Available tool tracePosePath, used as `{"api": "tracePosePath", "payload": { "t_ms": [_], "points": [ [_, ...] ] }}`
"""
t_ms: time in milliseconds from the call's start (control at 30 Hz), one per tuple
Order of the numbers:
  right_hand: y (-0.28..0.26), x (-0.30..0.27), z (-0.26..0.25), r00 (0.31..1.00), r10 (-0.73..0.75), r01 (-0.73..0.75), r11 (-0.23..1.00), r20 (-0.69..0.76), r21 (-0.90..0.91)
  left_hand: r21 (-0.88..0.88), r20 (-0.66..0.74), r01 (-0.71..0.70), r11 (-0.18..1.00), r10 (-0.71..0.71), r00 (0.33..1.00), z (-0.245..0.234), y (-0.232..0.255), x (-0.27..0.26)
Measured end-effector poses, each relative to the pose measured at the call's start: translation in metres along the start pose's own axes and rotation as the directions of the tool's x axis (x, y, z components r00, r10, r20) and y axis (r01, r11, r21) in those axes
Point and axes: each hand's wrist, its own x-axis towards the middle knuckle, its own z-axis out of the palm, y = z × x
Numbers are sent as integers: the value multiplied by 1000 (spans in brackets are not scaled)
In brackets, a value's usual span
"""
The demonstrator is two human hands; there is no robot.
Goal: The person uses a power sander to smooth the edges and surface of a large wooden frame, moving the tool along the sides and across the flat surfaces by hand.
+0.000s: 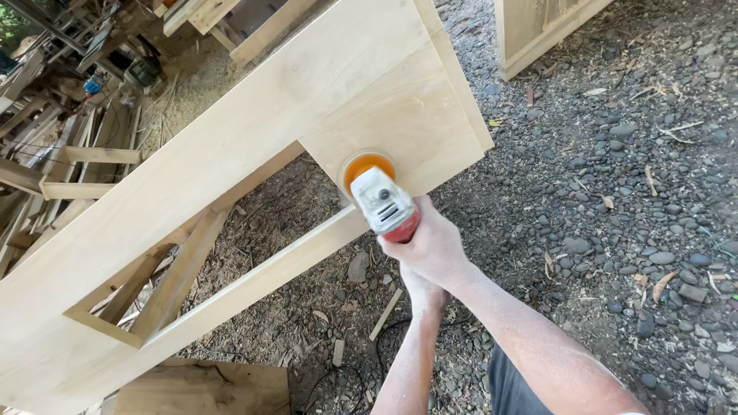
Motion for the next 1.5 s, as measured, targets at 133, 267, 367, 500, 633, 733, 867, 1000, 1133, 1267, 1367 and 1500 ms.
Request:
{"api": "tracePosePath", "payload": {
  "t_ms": [133, 267, 367, 500, 633, 733, 867, 1000, 1133, 1267, 1367, 1500],
  "points": [
    [24, 7, -19, 992, 13, -9, 999, -122, 34, 142, 17, -57, 988, 55, 998, 27, 4, 1],
    [47, 20, -40, 961, 25, 2, 995, -274, 98, 338, 77, -133, 932, 113, 991, 52, 2, 6],
    [58, 26, -55, 934, 8, 56, 984, -357, 169, 585, 58, -91, 806, 70, 996, 61, 5, 11],
    [56, 32, -59, 931, -25, 86, 985, -365, 152, 680, 3, -29, 732, 37, 999, 68, 13, 15],
    [32, 46, -45, 942, -49, 103, 984, -333, 147, 538, 67, -178, 824, 169, 983, 58, 34, 23],
    [9, 41, -29, 965, -45, 73, 992, -259, 101, 400, 58, -183, 898, 174, 983, 46, 44, 21],
    [-25, 37, 0, 991, -88, 92, 995, -96, 36, 247, 35, -167, 955, 163, 986, 12, 60, 17],
    [-57, 33, 33, 995, -97, 98, 995, 23, -14, -22, -99, -113, 993, 110, 989, -19, 75, 18],
    [-71, 43, 30, 986, -165, 166, 986, -22, 33, 68, -59, -148, 987, 152, 987, -16, 94, 23],
    [-61, 65, -2, 984, -135, 147, 984, -113, 101, 155, 66, -249, 956, 242, 968, 20, 95, 48],
    [-48, 81, -27, 966, -123, 175, 958, -226, 228, 490, 53, -195, 850, 194, 980, 42, 95, 54],
    [-39, 89, -45, 946, -102, 180, 955, -306, 238, 663, 46, -127, 738, 129, 991, 61, 106, 54]
  ]
}}
